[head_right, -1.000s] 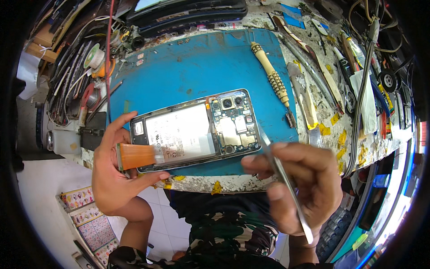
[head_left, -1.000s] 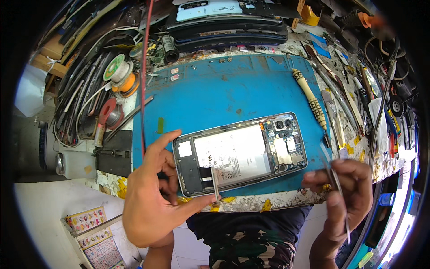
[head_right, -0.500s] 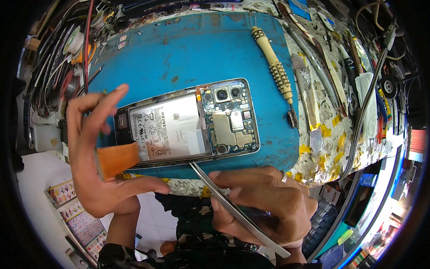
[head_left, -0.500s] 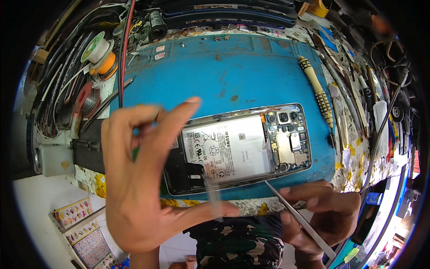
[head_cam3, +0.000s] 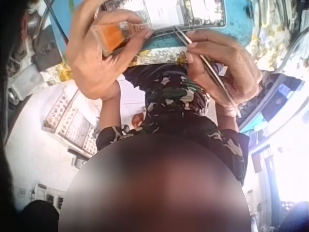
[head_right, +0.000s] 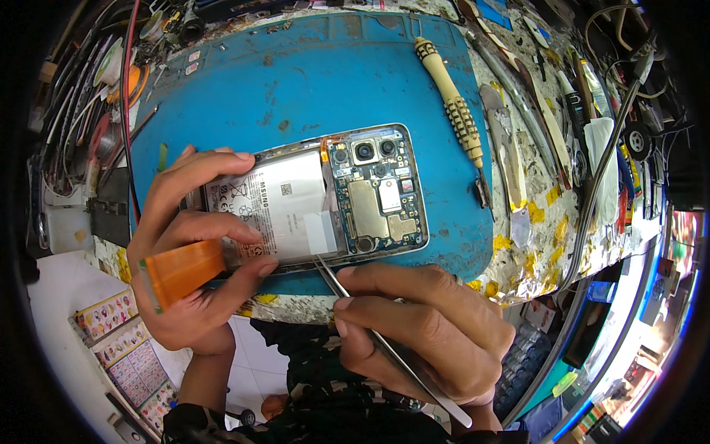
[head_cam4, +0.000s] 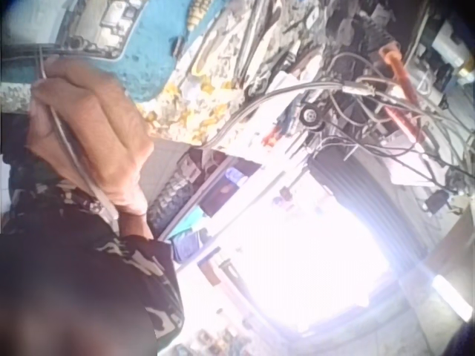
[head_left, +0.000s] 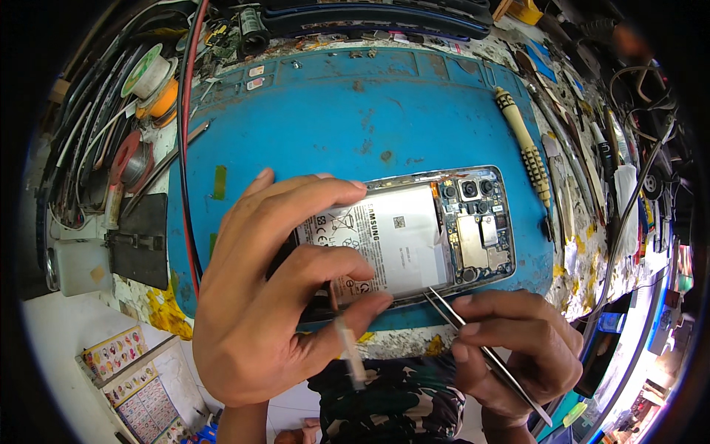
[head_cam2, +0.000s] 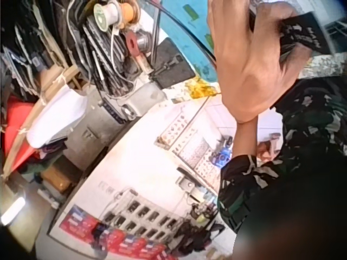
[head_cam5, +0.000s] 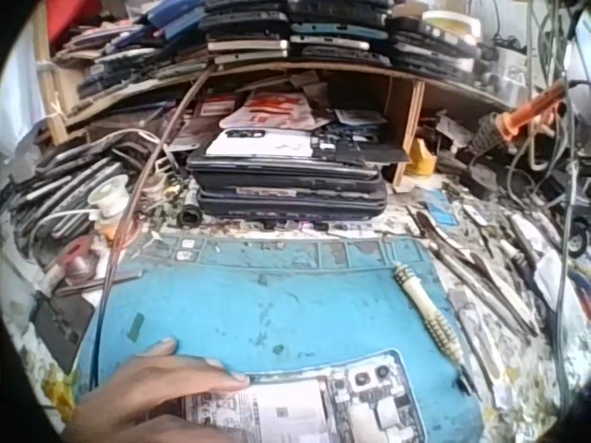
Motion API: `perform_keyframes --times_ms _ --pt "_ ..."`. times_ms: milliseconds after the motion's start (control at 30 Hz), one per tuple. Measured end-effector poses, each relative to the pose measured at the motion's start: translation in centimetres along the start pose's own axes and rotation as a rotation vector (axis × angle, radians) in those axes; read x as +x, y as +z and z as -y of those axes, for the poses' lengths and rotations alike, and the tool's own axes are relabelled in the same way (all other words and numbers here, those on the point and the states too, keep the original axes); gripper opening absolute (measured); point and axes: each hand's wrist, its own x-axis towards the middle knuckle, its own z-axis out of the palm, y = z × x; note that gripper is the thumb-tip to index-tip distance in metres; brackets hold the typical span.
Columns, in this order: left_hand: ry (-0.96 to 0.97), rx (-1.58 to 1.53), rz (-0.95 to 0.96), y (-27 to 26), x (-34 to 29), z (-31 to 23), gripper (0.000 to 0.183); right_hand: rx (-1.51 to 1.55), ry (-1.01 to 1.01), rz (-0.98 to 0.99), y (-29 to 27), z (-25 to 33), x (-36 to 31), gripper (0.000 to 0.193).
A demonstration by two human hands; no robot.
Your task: The person disassembles a smartphone, removes the battery, and uses a plastic pry tool and tweezers to manipulate internal components and ribbon cables. The person repositions the battery and ribbon cable multiple times while working on the device.
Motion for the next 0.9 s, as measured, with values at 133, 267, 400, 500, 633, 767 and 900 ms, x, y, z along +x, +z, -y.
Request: perform_keyframes --times_ms 133,267,400,500,633,767,900 --pt "0.009 0.021 0.04 -0.31 0.13 0.09 0.033 -0.039 0.002 0.029 -0.01 0.01 0.14 0.022" --pt "0.026 0.035 0.055 -0.41 0.14 0.18 0.034 -0.014 -0.002 0.001 0.3 0.06 -0.02 0.023" --pt "0.015 0.02 0.04 -0.24 0.03 0.2 0.031 -0.013 0.005 -0.032 0.53 -0.05 -0.12 0.025" --pt "0.009 -0.003 -0.002 0.11 -0.02 0.13 0.03 -0.047 -0.012 -0.013 0.57 -0.12 -0.13 0.018" --pt "0.027 -0.007 0.024 -0.17 0.12 0.35 0.03 -0.039 0.024 -0.024 0.5 -0.02 -0.14 0.028" --pt "0.033 -0.012 0.02 -0.07 0.08 0.41 0.03 -0.023 0.034 -0.027 0.57 0.11 -0.09 0.028" --pt "0.032 -0.02 -0.006 0.17 0.04 0.44 0.03 -0.042 0.043 -0.032 0.71 0.22 -0.07 0.028"
